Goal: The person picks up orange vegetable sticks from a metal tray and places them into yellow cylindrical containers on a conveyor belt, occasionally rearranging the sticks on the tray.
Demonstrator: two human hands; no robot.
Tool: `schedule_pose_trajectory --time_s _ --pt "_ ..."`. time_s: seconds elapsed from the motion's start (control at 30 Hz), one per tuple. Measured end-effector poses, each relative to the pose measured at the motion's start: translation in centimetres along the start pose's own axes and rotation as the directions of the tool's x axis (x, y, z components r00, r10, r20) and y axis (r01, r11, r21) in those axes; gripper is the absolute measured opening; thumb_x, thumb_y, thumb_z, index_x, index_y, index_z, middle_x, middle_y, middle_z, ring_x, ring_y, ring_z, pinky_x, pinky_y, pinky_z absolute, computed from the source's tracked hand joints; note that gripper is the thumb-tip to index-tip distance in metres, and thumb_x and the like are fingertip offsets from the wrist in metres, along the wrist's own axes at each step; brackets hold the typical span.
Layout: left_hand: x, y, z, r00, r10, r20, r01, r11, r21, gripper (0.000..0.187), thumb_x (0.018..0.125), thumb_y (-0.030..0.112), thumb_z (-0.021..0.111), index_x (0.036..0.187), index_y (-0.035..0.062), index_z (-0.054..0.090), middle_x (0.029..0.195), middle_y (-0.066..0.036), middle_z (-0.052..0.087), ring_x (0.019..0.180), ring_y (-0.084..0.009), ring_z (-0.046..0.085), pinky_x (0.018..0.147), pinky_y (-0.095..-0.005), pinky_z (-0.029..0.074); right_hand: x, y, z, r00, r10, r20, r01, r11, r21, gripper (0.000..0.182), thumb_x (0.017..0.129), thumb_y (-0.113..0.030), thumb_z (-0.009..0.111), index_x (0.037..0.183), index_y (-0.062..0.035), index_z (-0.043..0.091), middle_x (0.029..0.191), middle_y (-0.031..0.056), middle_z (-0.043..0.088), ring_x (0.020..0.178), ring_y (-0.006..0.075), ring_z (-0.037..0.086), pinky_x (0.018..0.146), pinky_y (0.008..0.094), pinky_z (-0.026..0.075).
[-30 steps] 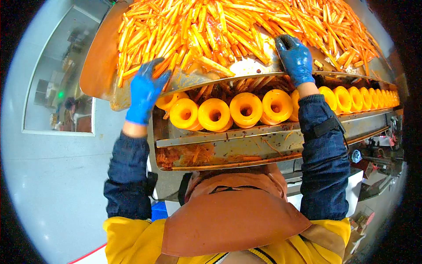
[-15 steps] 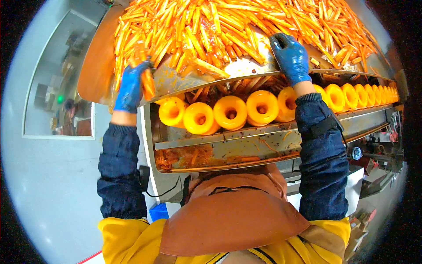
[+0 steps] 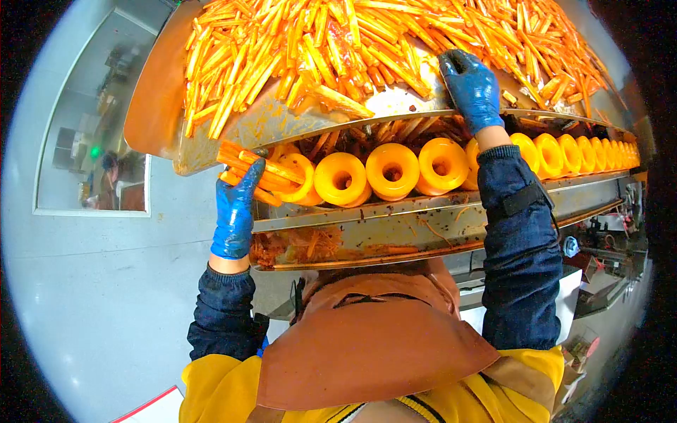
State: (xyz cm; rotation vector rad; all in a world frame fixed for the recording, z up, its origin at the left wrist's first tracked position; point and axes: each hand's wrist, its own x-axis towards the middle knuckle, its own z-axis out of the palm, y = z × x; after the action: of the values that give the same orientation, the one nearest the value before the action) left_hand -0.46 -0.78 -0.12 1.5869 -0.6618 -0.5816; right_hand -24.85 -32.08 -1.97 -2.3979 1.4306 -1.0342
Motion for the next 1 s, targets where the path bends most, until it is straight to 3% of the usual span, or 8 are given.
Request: schedule_pose_trajectory --time_s 0.17,0.37,0.5,0.57,0.7,0.87,0.97,1.0 --pt "0.4 0.6 0.2 0.999 -0.009 -0.033 0.009 1.000 -0.004 0.021 0.084 0.014 0.064 0.102 0.0025 0.061 0.091 -0.004 0.064 0.081 -0.0137 0.060 0.073 -0.0272 0.048 0.0 -0.1 -0.1 1.000 0.011 0.010 -0.012 0.999 0.031 0.034 0.086 -0.040 0.053 0.099 -0.0123 0.067 0.102 0.0127 0.065 0.093 0.0316 0.062 0.083 0.0401 0.049" --pt "-0.3 -1.5 1.6 0.941 -0.189 0.281 0.068 0.918 0.390 0.022 0.082 0.016 0.069 0.095 -0.0015 0.064 0.082 -0.006 0.066 0.072 -0.0108 0.059 0.064 -0.0268 0.048 0.1 0.2 0.1 1.000 0.002 0.008 -0.002 1.000 0.021 0.034 0.086 -0.040 0.053 0.099 -0.0123 0.067 0.102 0.0132 0.065 0.093 0.0319 0.062 0.083 0.0402 0.048" --pt "-1.0 -0.3 2.2 0.965 -0.161 0.208 0.082 0.935 0.346 0.022 0.083 0.016 0.067 0.097 -0.0011 0.063 0.084 -0.005 0.066 0.074 -0.0116 0.059 0.066 -0.0266 0.048 0.1 0.1 0.0 1.000 0.008 0.003 -0.008 1.000 0.008 0.034 0.086 -0.040 0.053 0.099 -0.0121 0.067 0.102 0.0133 0.065 0.092 0.0320 0.062 0.082 0.0401 0.049" --pt "-0.6 -0.3 1.4 0.999 -0.015 -0.030 0.015 1.000 0.009 0.020 0.084 0.014 0.065 0.098 -0.0001 0.063 0.087 -0.006 0.065 0.077 -0.0128 0.060 0.068 -0.0265 0.049 0.0 0.0 -0.1 1.000 0.006 0.012 -0.006 1.000 0.029 0.034 0.086 -0.040 0.053 0.099 -0.0121 0.067 0.102 0.0134 0.065 0.092 0.0320 0.062 0.082 0.0401 0.049" --pt "-0.2 0.1 0.5 1.000 0.027 -0.010 -0.027 0.999 0.028 0.019 0.085 0.012 0.062 0.101 0.0007 0.062 0.090 -0.007 0.064 0.077 -0.0135 0.060 0.069 -0.0258 0.048 0.1 0.4 0.3 1.000 -0.002 0.008 0.001 0.999 0.051 0.034 0.086 -0.040 0.053 0.098 -0.0123 0.067 0.102 0.0134 0.065 0.093 0.0320 0.061 0.082 0.0401 0.049" --pt "-0.8 1.5 1.0 0.966 -0.185 0.182 0.173 0.982 0.078 0.026 0.087 0.017 0.060 0.109 0.0025 0.062 0.095 -0.004 0.064 0.082 -0.0113 0.057 0.070 -0.0235 0.047 0.0 0.2 0.1 1.000 0.004 -0.006 -0.004 1.000 0.026 0.034 0.086 -0.040 0.053 0.098 -0.0125 0.067 0.101 0.0133 0.065 0.092 0.0322 0.061 0.082 0.0405 0.049" --pt "-0.5 0.3 -0.1 0.980 -0.118 0.160 0.096 0.986 0.138 0.028 0.088 0.017 0.060 0.111 0.0017 0.061 0.100 -0.005 0.063 0.083 -0.0117 0.057 0.073 -0.0245 0.047 0.1 0.4 0.3 1.000 -0.006 -0.005 0.006 1.000 0.010 0.034 0.086 -0.041 0.052 0.098 -0.0127 0.067 0.101 0.0132 0.065 0.092 0.0321 0.061 0.082 0.0406 0.049" --pt "0.5 0.3 -1.2 0.956 -0.252 0.152 0.229 0.961 0.155 0.032 0.089 0.016 0.058 0.117 0.0005 0.057 0.107 -0.008 0.062 0.087 -0.0145 0.058 0.076 -0.0270 0.049 0.1 0.4 0.3 1.000 -0.013 -0.002 0.013 1.000 0.002 0.034 0.086 -0.041 0.052 0.098 -0.0129 0.067 0.101 0.0131 0.065 0.092 0.0321 0.061 0.082 0.0406 0.049"
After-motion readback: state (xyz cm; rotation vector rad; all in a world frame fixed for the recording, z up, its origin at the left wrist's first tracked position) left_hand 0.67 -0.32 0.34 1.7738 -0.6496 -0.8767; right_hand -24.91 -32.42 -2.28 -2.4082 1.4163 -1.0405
